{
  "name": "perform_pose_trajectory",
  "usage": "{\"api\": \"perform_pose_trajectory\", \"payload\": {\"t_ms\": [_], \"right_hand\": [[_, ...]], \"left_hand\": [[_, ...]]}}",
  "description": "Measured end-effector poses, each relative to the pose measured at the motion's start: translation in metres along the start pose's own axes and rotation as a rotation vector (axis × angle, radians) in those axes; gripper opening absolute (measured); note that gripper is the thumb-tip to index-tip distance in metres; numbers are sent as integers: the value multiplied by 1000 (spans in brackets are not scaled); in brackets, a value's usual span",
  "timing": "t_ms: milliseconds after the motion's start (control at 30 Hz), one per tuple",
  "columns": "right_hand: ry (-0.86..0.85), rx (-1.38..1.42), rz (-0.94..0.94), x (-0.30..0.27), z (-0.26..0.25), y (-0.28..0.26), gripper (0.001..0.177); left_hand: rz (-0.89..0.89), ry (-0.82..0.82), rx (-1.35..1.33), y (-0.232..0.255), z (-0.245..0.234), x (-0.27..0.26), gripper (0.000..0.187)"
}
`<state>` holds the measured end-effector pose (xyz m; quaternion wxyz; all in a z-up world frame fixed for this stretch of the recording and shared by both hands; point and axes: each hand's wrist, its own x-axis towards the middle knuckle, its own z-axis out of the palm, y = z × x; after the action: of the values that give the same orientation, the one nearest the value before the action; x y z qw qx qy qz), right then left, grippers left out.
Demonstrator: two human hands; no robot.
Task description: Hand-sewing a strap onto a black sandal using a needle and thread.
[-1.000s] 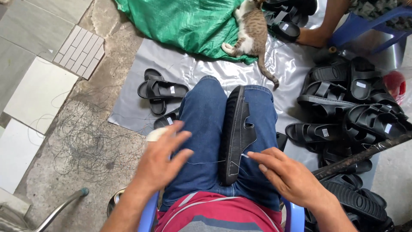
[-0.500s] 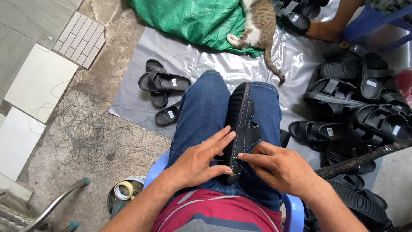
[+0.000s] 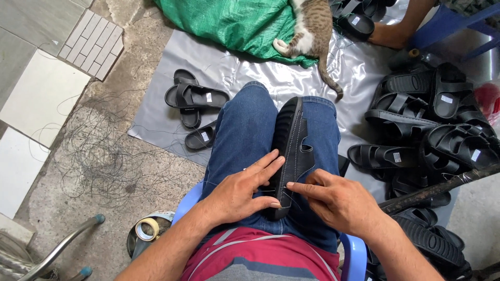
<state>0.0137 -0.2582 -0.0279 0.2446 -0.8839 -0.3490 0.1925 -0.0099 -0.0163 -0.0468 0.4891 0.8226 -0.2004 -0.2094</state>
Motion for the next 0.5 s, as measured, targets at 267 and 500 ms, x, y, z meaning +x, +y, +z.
{"api": "perform_pose_trajectory", "payload": {"t_ms": [267,500], "right_hand": [[-20,-237,-38,0,-3,-9,39],[-1,-456,53,-1,5,-18,37]], "left_hand": [[10,-7,63,-1,4,3,77],[-49,51,246,-11,22,10,79]]}}
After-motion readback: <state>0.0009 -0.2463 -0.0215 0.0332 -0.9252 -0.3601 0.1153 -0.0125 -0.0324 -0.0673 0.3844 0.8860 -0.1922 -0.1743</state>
